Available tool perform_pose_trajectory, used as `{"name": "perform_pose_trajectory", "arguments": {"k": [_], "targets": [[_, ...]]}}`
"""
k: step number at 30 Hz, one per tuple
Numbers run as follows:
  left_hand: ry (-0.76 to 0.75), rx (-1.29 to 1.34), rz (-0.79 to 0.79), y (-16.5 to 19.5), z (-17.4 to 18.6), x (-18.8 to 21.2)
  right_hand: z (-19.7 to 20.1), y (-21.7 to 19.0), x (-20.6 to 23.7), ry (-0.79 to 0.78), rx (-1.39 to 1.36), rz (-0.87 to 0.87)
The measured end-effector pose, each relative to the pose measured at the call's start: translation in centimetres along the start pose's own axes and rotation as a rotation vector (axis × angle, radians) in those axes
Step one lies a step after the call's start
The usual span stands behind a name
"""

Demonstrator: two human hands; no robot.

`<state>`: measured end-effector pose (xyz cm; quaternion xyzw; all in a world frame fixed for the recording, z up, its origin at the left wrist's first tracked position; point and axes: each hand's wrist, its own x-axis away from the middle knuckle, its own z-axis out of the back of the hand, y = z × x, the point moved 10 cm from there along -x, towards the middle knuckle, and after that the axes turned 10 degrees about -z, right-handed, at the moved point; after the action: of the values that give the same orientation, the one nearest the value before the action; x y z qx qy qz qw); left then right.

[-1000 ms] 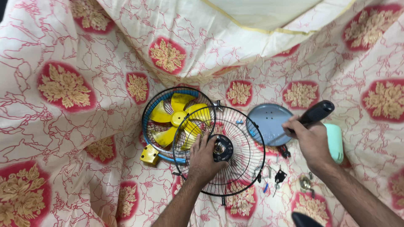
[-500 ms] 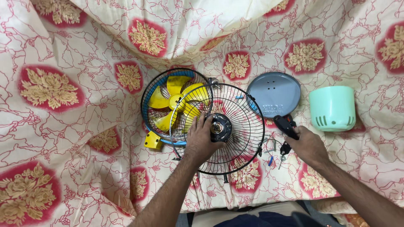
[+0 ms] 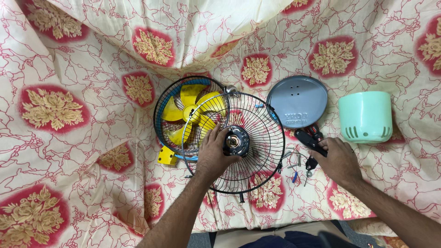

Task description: The person works on a disassembled table fan laid on a bed, holding the front grill and using a screwdriver-style tool on the central hub to loosen and remove the blade nut and reposition components. They repeatedly turn the tool with both hands while steadying the fan guard and motor housing.

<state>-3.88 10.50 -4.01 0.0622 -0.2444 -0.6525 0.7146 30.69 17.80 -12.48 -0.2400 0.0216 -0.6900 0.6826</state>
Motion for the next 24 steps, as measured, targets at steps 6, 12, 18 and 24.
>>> {"name": "perform_pose_trajectory", "arguments": {"k": [6, 12, 18, 24], "targets": [[-0.021, 0.002, 0.009, 0.2, 0.0, -0.1, 0.9, -0.5, 0.1, -0.054, -0.055, -0.032], [-0.059, -0.033, 0.013, 0.0, -0.4, 0.0, 4.7, -3.6, 2.9, 0.126, 0.055, -0.046], [-0.093, -0.066, -0.008, -0.1, -1.8, -1.0, 4.3, -7.8, 3.5, -0.009, -0.301, -0.018], [-0.143, -0.098, -0.066, -0.4, -2.7, -1.5, 4.3, -5.3, 1.0, 0.025, 0.109, 0.006]]}}
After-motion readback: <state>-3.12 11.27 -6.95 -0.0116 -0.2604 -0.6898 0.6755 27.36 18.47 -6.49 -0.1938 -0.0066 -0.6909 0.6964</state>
